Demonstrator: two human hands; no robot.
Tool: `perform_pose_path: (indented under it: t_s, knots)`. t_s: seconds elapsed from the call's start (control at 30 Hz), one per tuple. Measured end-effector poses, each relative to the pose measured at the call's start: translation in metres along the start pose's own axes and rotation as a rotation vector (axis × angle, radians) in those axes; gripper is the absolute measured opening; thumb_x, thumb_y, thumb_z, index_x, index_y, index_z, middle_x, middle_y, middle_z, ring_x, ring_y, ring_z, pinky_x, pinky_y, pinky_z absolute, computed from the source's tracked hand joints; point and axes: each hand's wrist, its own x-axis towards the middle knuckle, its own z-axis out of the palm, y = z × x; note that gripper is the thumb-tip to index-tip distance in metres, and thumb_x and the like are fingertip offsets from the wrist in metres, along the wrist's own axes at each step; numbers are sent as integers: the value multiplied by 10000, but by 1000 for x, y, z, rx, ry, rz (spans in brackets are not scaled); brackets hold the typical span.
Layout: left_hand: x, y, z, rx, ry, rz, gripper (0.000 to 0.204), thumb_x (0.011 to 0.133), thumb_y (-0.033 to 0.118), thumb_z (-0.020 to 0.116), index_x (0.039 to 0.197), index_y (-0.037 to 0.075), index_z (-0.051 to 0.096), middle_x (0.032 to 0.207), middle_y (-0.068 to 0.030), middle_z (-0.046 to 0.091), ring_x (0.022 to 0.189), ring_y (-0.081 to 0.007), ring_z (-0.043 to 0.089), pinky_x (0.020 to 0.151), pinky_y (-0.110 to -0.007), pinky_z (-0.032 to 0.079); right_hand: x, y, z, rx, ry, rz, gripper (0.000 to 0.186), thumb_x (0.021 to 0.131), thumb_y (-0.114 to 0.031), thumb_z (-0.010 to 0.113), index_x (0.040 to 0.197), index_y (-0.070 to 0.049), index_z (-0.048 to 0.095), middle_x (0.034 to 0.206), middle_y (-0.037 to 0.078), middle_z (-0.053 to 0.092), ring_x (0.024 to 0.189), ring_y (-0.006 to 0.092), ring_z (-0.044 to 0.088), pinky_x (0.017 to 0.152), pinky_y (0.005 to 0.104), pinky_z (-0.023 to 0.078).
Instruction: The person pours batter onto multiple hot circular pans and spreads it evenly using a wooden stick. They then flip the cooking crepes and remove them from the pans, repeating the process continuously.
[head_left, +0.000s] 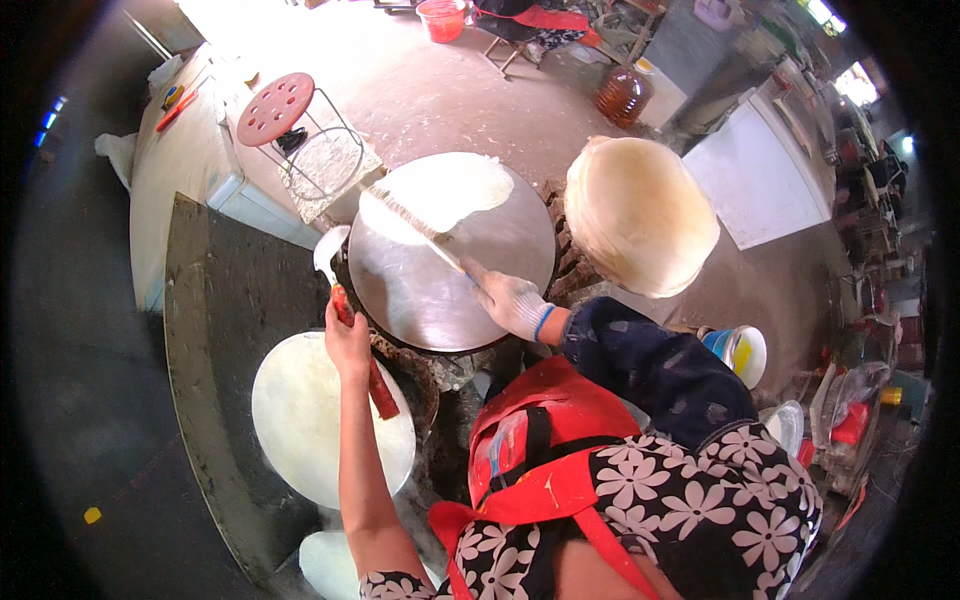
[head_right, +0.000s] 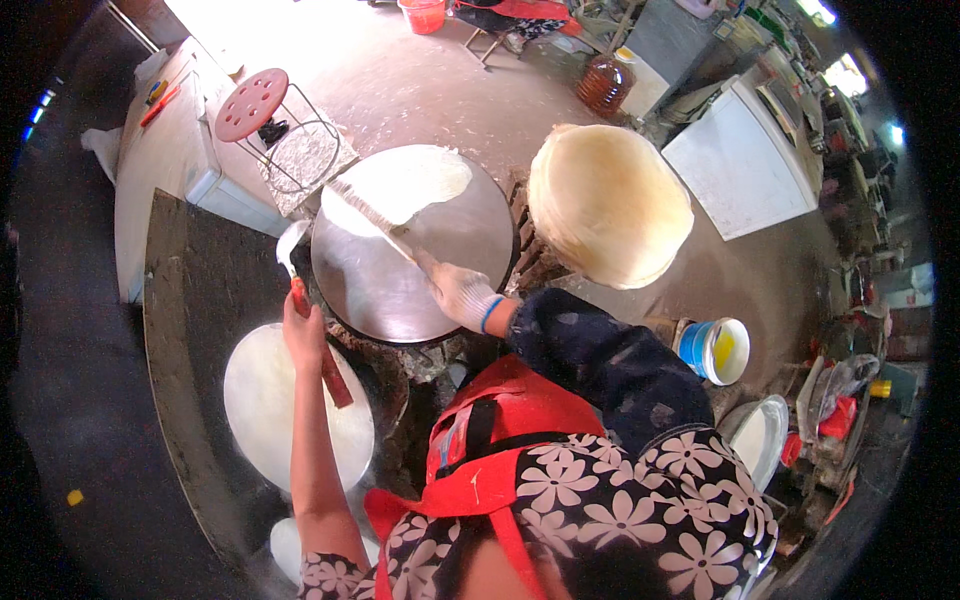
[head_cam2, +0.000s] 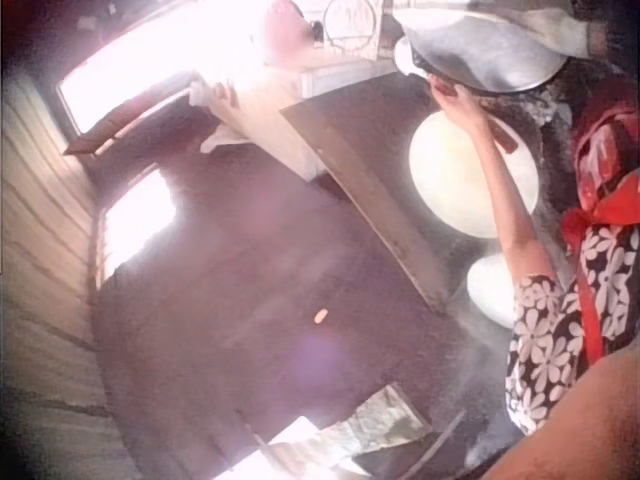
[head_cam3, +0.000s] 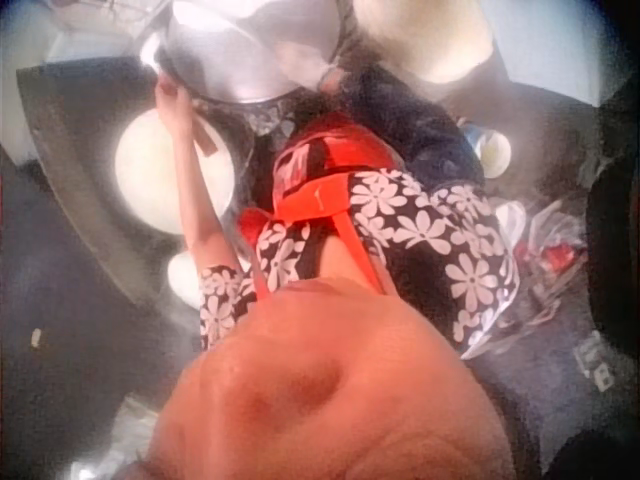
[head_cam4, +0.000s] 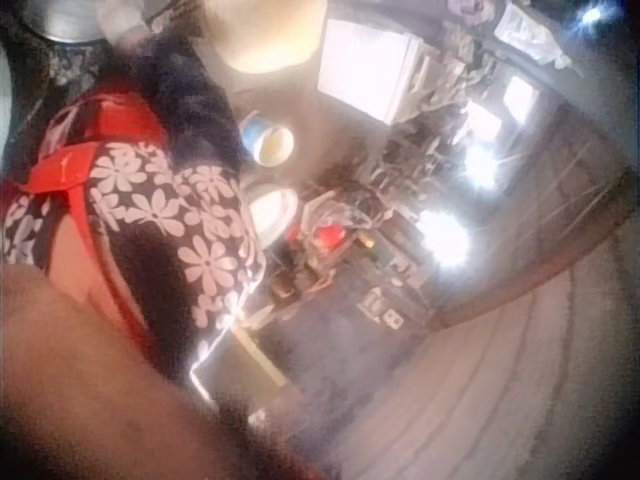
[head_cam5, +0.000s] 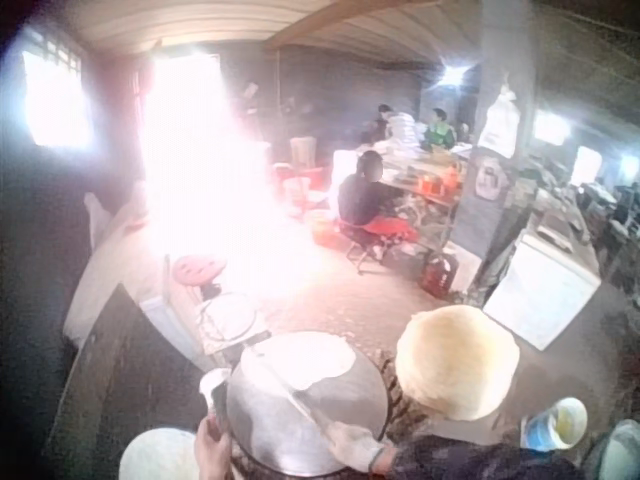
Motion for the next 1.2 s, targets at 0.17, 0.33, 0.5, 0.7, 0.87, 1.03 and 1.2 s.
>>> perform_pose_path:
  t_s: [0.17,0.33,0.5,0.7,0.87,1.03,1.2]
  knots:
    - [28,18,25,88,-3,-32,606,917,132,682,1500,37,544,1337,-254,691,1212,-432,675,1051,-477,531,-49,9,-33,-166,-65,-134,609,1072,-202,522,1662,-167,372,1021,216,706,872,421,717,718,520,564]
    - [33,36,45,313,-34,98,681,957,128,676,1586,49,426,1330,-251,665,1176,-439,675,1031,-492,537,-49,40,6,-65,363,68,664,1044,-195,563,1675,-195,357,922,182,677,764,416,696,676,542,552]
    - [-1,26,32,431,-57,108,722,971,116,677,1623,62,371,1265,-248,671,1081,-454,696,900,-533,583,-41,21,16,16,39,-103,696,1045,-183,557,1692,-161,301,982,215,695,861,432,712,751,535,561]
    - [-89,9,-12,438,9,161,772,930,49,673,1637,82,362,1251,-252,681,1060,-455,696,889,-521,587,-17,33,-49,-376,-238,-214,778,998,-77,526,1714,-166,234,948,218,703,748,369,739,617,536,572]
    - [-109,40,1,374,22,39,744,895,27,675,1598,90,443,1284,-242,689,1117,-439,691,966,-500,575,93,83,-24,-266,39,-218,606,1094,-236,492,1667,-147,313,1113,256,742,929,370,772,739,493,638]
    - [-143,63,-7,190,9,-121,652,872,-11,652,1514,52,564,1342,-254,690,1232,-408,681,1060,-453,547,73,58,-68,-285,-388,-484,564,1089,-308,516,1627,-186,396,1073,243,729,979,427,745,824,497,615]
    - [-225,96,-15,53,-82,-285,599,906,-17,614,1503,26,570,1258,-272,719,1134,-404,726,1002,-421,558,26,109,-118,-257,-566,-586,557,1120,-333,457,1663,-259,359,1080,237,722,936,422,741,782,504,610]
